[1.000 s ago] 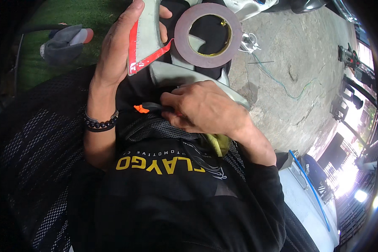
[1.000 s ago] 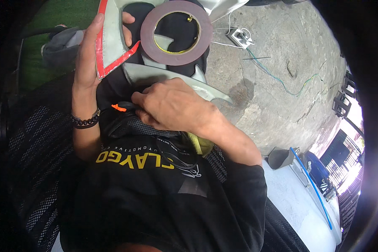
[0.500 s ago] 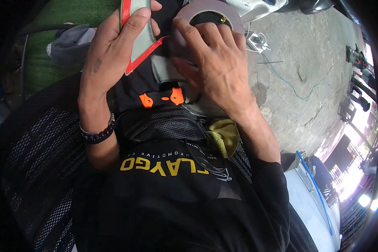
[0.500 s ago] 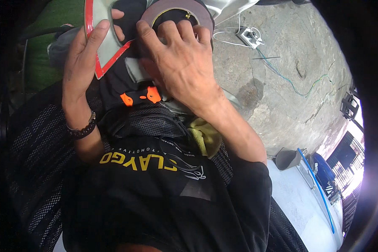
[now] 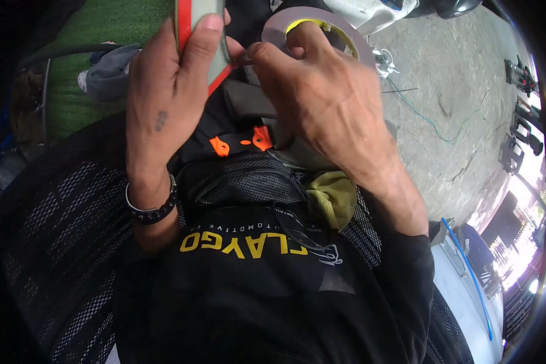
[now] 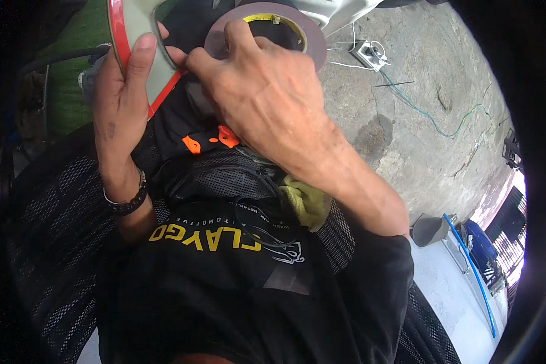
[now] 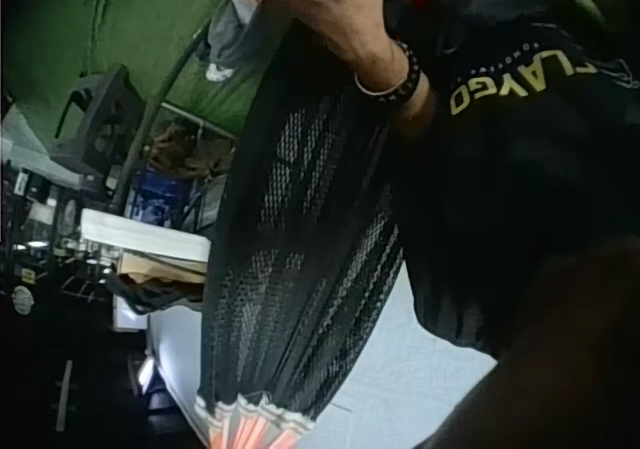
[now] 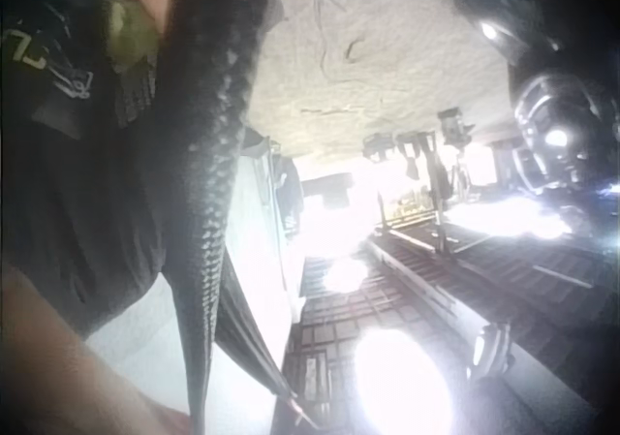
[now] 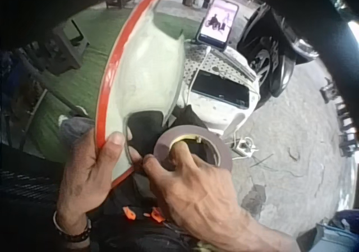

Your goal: The recorder applies adhesive tape and trims it with a utility knife to repair or prepare a plastic automotive trim piece.

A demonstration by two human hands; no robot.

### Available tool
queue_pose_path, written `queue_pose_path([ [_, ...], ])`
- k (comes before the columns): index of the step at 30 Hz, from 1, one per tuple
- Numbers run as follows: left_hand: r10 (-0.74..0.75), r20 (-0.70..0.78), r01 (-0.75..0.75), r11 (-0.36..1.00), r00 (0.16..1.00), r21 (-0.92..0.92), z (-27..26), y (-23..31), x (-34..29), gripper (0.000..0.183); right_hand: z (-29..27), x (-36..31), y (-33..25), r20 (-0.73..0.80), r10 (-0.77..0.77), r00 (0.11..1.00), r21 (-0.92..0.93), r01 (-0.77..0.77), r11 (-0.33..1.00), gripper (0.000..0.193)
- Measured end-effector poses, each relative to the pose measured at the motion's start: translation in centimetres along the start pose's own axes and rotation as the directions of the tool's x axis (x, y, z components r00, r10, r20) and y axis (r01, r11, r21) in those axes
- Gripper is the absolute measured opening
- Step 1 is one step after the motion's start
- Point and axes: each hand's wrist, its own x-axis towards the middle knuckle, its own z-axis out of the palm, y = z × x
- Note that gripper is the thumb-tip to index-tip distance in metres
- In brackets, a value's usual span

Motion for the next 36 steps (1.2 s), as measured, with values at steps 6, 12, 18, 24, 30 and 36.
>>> queue_pose_path([
  [6,0.220,-0.026,-0.206,0.942,0.975,0.264,-0.3,0.0,-0.7,0.032,-3.8,1.8,-1.9,0.313,0.132,0.940,-0.233,-0.059,0.971,0.027],
  [12,-0.013,0.046,0.014,1.000,0.999,-0.019,-2.3,-1.6,-0.8,0.032,-8.5,0.4,2.4,0.060,0.138,0.989,-0.152,-0.128,0.980,0.031],
  [18,-0.057,-0.007,0.042,0.807,0.998,-0.589,-3.2,-0.9,-1.0,0.034,-3.6,-1.4,1.3,-0.168,-0.006,0.986,-0.030,0.001,1.000,0.043],
  [24,0.060,-0.087,-0.103,0.726,0.994,-0.680,-2.8,-0.1,-1.5,0.036,1.8,-1.7,0.8,-0.106,-0.123,0.987,-0.157,0.105,0.982,0.046],
  [30,0.057,-0.190,-0.159,0.797,0.980,-0.583,-2.1,2.4,-2.5,0.033,3.2,-1.9,1.3,-0.104,-0.111,0.988,-0.037,0.107,0.994,0.040],
  [36,0.120,-0.205,-0.219,0.785,0.972,-0.580,-1.2,4.2,-2.8,0.032,-1.4,-1.2,-2.2,-0.095,0.197,0.976,0.923,0.012,0.385,0.017],
])
